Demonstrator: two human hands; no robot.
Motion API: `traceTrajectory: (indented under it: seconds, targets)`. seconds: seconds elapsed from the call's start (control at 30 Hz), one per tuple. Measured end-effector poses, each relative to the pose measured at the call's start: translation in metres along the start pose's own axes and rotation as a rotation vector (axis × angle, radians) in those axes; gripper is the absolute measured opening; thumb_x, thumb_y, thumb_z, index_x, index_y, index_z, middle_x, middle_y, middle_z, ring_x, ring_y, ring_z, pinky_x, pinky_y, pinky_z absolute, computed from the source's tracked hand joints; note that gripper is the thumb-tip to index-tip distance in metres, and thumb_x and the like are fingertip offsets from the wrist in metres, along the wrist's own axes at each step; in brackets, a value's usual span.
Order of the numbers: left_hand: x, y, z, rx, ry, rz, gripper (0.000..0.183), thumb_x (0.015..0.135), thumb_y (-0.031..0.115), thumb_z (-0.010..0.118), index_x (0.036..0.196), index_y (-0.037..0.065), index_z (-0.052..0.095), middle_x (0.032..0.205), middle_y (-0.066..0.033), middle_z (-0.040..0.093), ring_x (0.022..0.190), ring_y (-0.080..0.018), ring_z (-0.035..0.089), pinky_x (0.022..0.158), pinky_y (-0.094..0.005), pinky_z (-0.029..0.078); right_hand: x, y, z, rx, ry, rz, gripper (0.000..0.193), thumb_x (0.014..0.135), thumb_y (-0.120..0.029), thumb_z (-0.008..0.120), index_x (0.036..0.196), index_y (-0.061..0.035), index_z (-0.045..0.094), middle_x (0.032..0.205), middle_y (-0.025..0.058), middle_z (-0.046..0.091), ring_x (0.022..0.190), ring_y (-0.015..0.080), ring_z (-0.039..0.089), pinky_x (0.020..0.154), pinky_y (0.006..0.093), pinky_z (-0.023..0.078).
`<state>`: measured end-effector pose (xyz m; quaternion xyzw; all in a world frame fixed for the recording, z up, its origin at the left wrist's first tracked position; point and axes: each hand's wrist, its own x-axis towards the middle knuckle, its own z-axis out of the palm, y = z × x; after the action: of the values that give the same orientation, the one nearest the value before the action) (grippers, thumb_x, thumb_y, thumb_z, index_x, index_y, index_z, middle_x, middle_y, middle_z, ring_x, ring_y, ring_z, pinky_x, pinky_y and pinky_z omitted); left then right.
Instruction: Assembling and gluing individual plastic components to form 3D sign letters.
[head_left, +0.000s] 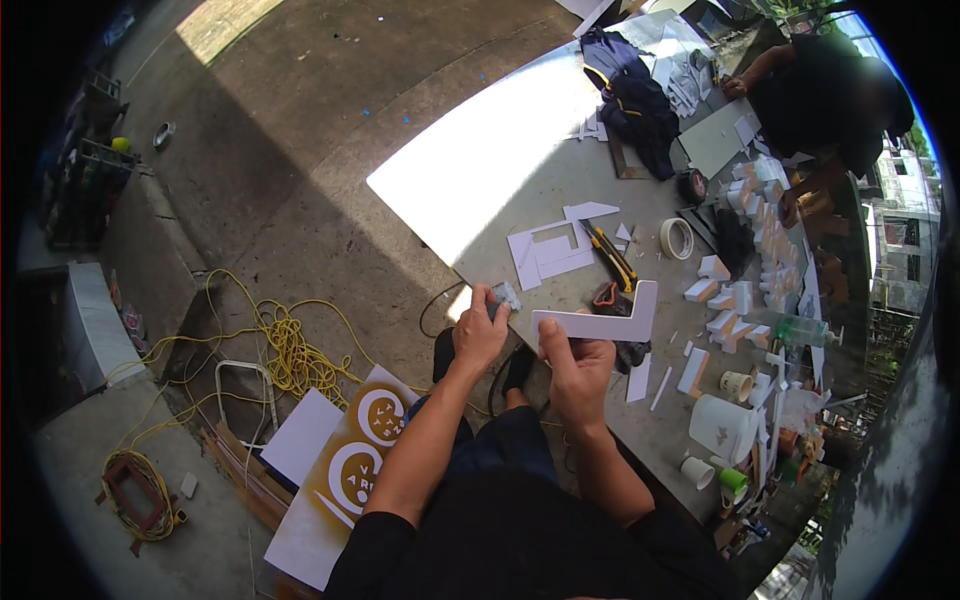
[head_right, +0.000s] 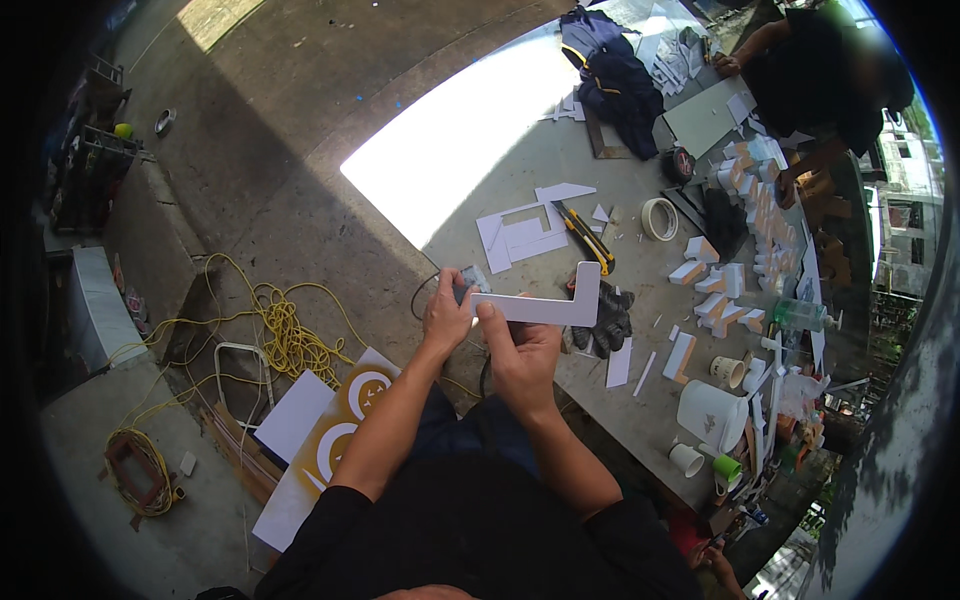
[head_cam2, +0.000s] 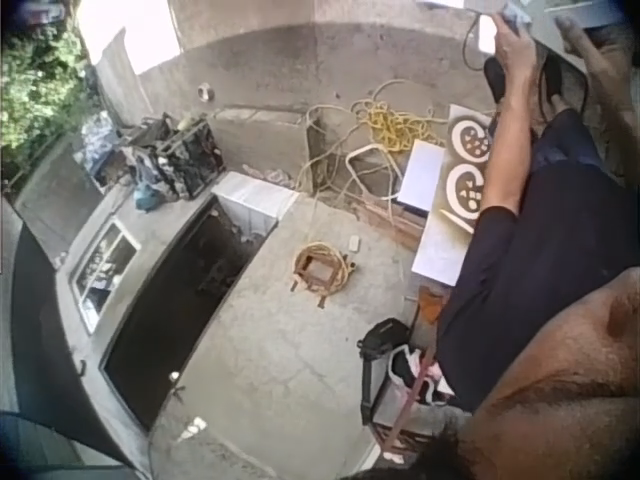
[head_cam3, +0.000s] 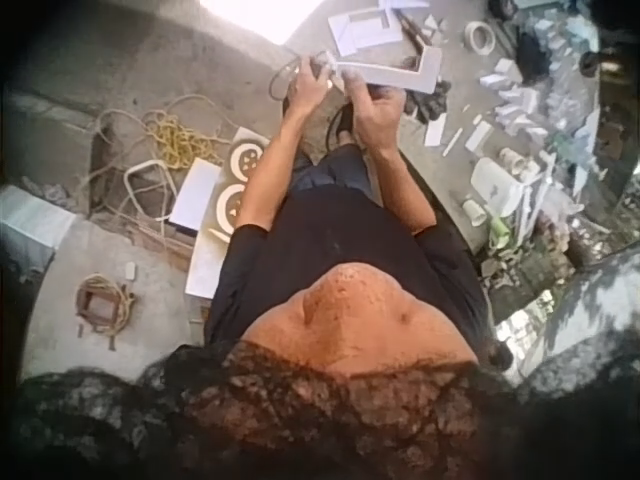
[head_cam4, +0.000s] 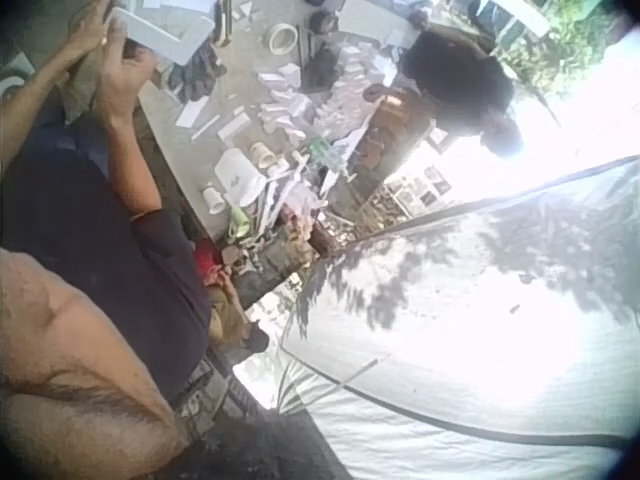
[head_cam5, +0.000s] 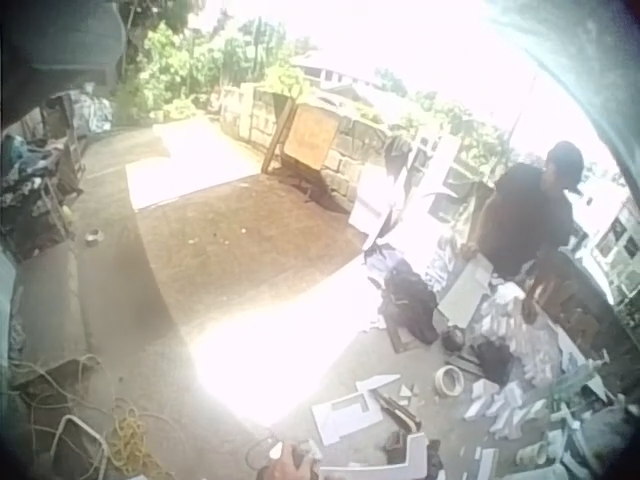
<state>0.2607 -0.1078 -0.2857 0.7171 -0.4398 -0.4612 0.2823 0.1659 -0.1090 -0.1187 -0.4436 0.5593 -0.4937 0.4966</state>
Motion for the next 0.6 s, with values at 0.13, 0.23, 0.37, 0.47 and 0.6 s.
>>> traceTrajectory:
  seconds: [0.13,0.23,0.37,0.47,0.6]
  targets:
    - [0.002,-0.005,0.005,0.070,-0.025,0.084,0.041,0.097,0.047,0.049,0.121,0.014,0.044,0.092,-0.0251,0.068,0.092,-0.0479,0.064,0.078,-0.0540,0.047,-0.036,-0.076,-0.022,0.314,-0.090,0.120,0.011,0.094,-0.011,0.063,0.087,-0.0041,0.058,0.074,0.0045,0.060,0.061,0.0084,0.050,0.058,0.0239,0.039]
    - [-0.001,0.011,-0.012,0.292,-0.174,0.115,0.057,0.097,0.059,0.040,0.138,0.020,0.039,0.090,-0.0260,0.068,0.093,-0.0481,0.064,0.081,-0.0549,0.047,-0.053,-0.110,-0.045,0.495,-0.151,0.128,0.012,0.095,-0.013,0.061,0.089,-0.0044,0.055,0.077,0.0072,0.060,0.060,0.0097,0.049,0.060,0.0265,0.040]
    - [-0.019,0.038,-0.036,0.545,-0.103,0.258,0.059,0.094,0.060,0.047,0.137,0.020,0.046,0.076,-0.0226,0.067,0.080,-0.0483,0.065,0.071,-0.0551,0.048,-0.071,-0.140,-0.066,0.629,-0.134,0.124,0.019,0.095,-0.019,0.062,0.087,-0.0053,0.052,0.075,0.0083,0.058,0.059,0.0104,0.047,0.061,0.0309,0.039]
    - [-0.039,0.053,-0.048,0.458,-0.031,0.394,0.058,0.093,0.055,0.054,0.132,0.013,0.049,0.066,-0.0187,0.063,0.065,-0.0405,0.065,0.060,-0.0486,0.048,-0.081,-0.154,-0.085,0.709,-0.153,0.127,0.020,0.095,-0.020,0.062,0.087,-0.0052,0.051,0.074,0.0083,0.057,0.058,0.0110,0.046,0.060,0.0310,0.038]
    - [-0.069,0.081,-0.051,0.284,-0.028,0.506,0.054,0.092,0.048,0.061,0.126,0.006,0.052,0.054,-0.0103,0.054,0.049,-0.0238,0.056,0.049,-0.0386,0.041,-0.097,-0.168,-0.117,0.791,-0.217,0.134,0.021,0.095,-0.021,0.062,0.087,-0.0047,0.052,0.072,0.0088,0.056,0.057,0.0123,0.046,0.058,0.0304,0.036]
